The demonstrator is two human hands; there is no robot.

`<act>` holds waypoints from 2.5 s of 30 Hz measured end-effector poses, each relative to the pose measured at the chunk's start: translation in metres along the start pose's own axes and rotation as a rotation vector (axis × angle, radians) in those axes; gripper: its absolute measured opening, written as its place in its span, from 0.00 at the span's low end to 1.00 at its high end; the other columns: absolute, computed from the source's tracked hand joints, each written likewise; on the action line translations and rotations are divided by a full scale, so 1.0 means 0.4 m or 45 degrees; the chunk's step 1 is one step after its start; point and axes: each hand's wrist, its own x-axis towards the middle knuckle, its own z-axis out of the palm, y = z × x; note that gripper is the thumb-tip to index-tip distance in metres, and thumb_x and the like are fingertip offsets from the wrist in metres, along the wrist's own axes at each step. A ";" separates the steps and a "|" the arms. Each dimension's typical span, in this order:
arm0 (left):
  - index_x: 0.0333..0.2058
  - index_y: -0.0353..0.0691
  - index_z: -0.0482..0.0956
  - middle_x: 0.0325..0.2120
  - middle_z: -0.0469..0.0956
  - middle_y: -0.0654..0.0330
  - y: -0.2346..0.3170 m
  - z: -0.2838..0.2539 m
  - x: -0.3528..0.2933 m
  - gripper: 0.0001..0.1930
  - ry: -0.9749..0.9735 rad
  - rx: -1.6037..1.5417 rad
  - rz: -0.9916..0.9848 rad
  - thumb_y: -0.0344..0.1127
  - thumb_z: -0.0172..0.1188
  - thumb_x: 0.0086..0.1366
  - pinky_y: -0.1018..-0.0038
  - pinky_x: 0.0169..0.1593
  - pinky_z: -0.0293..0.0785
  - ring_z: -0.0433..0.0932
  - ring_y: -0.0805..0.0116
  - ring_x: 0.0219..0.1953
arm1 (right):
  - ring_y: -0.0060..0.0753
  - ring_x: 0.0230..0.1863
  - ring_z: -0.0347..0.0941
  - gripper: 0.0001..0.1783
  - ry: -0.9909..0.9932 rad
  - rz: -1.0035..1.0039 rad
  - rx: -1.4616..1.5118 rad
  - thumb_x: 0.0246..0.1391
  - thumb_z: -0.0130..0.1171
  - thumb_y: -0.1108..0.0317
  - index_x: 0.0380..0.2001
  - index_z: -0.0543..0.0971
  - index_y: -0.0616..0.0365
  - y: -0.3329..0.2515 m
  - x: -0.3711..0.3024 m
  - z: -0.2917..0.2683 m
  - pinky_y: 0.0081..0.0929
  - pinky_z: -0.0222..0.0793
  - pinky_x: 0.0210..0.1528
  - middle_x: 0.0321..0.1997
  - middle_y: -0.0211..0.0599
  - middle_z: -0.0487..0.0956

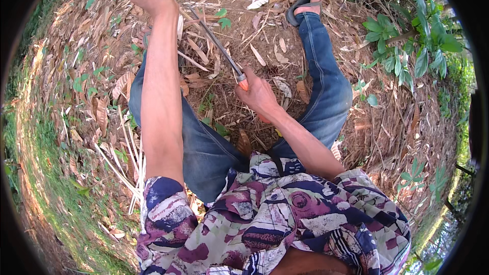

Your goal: The person sits on the forest floor and uses a large machete to split long bamboo stalks into thin strips. They hold the stalks with one hand and repeatedly strike them with the machete to create uniform slivers, which are then placed on the ground.

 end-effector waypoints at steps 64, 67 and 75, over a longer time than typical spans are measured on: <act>0.34 0.30 0.72 0.26 0.80 0.53 -0.282 -0.254 -0.451 0.19 -0.134 1.266 -0.366 0.44 0.43 0.69 0.65 0.38 0.69 0.78 0.57 0.31 | 0.58 0.39 0.75 0.22 -0.077 0.298 -0.073 0.42 0.55 0.64 0.43 0.69 0.60 0.218 -0.063 0.086 0.46 0.70 0.43 0.34 0.56 0.78; 0.25 0.35 0.66 0.17 0.71 0.58 -0.209 -0.165 -0.404 0.21 -0.003 0.901 -0.296 0.47 0.42 0.70 0.68 0.36 0.66 0.70 0.63 0.26 | 0.59 0.36 0.75 0.20 0.048 0.207 -0.012 0.42 0.56 0.64 0.40 0.68 0.59 0.207 -0.077 0.053 0.48 0.69 0.41 0.29 0.56 0.77; 0.26 0.42 0.64 0.13 0.57 0.69 0.003 -0.078 -0.211 0.18 0.167 0.075 -0.105 0.50 0.47 0.68 0.80 0.18 0.57 0.59 0.78 0.16 | 0.60 0.31 0.74 0.21 0.117 -0.069 -0.124 0.44 0.57 0.65 0.42 0.65 0.58 0.098 -0.112 -0.007 0.51 0.68 0.36 0.23 0.55 0.76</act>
